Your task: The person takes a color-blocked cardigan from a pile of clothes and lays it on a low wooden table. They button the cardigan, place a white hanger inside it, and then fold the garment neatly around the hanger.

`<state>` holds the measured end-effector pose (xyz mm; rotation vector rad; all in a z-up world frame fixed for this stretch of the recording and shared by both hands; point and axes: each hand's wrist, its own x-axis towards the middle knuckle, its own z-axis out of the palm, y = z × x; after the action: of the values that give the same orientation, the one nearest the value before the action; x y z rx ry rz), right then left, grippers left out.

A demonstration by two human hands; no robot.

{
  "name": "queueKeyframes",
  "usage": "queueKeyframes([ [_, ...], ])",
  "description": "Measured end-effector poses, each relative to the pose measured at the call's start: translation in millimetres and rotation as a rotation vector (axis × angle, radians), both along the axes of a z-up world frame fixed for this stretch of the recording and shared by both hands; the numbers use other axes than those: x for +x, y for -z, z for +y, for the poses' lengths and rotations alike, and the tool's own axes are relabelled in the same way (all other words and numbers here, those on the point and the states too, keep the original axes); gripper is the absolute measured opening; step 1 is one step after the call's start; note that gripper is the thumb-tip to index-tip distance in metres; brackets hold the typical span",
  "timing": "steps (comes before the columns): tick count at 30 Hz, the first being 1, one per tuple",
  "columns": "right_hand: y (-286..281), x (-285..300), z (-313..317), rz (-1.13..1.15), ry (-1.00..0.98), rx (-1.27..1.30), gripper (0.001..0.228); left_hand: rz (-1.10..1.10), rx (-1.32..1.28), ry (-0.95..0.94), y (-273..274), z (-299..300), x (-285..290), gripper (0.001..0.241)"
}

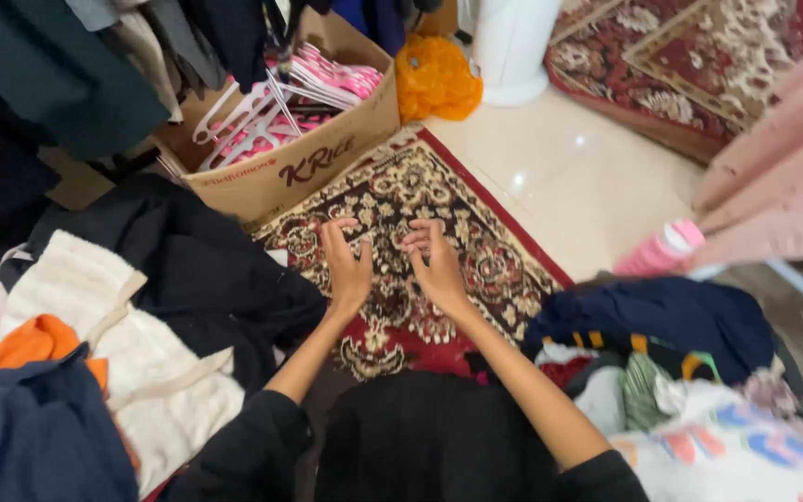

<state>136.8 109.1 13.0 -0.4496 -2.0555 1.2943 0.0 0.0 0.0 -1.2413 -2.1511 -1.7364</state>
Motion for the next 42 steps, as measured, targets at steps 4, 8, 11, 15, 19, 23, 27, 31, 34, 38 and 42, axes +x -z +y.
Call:
queueKeyframes([
  [4, 14, -42, 51, 0.021, -0.026, 0.008, 0.031, 0.057, 0.006, -0.04, 21, 63, -46, 0.023],
  [8, 20, -82, 119, 0.014, -0.087, 0.045, 0.033, -0.034, 0.073, -0.082, 29, 131, -70, 0.021],
  [11, 32, -104, 167, -0.025, -0.125, 0.085, 0.037, -0.086, 0.087, -0.139, 44, 161, -95, 0.022],
  [15, 20, -129, 219, -0.001, -0.16, 0.192, 0.041, -0.038, -0.001, -0.26, 46, 179, -149, 0.033],
  [19, -5, -163, 228, -0.005, -0.157, 0.162, 0.037, 0.022, -0.125, -0.364, 41, 187, -182, 0.037],
  [23, -13, -224, 226, -0.07, -0.197, 0.259, 0.031, 0.085, -0.299, -0.37, 29, 200, -213, 0.044],
  [27, 12, -308, 235, -0.261, -0.198, 0.377, 0.039, 0.025, -0.376, -0.332, 35, 219, -264, 0.044],
  [31, 9, -378, 229, -0.324, -0.155, 0.567, 0.034, -0.142, -0.283, -0.235, 54, 245, -315, 0.042],
  [34, 45, -420, 235, -0.542, -0.108, 0.489, 0.044, -0.344, -0.21, -0.27, 107, 272, -365, 0.031],
  [38, 95, -453, 234, -0.423, 0.261, 0.94, 0.03, -0.695, -0.217, -0.269, 144, 298, -409, 0.029],
  [42, 76, -454, 223, -0.529, 0.335, 0.884, 0.044, -0.85, -0.128, -0.264, 136, 307, -410, 0.023],
])
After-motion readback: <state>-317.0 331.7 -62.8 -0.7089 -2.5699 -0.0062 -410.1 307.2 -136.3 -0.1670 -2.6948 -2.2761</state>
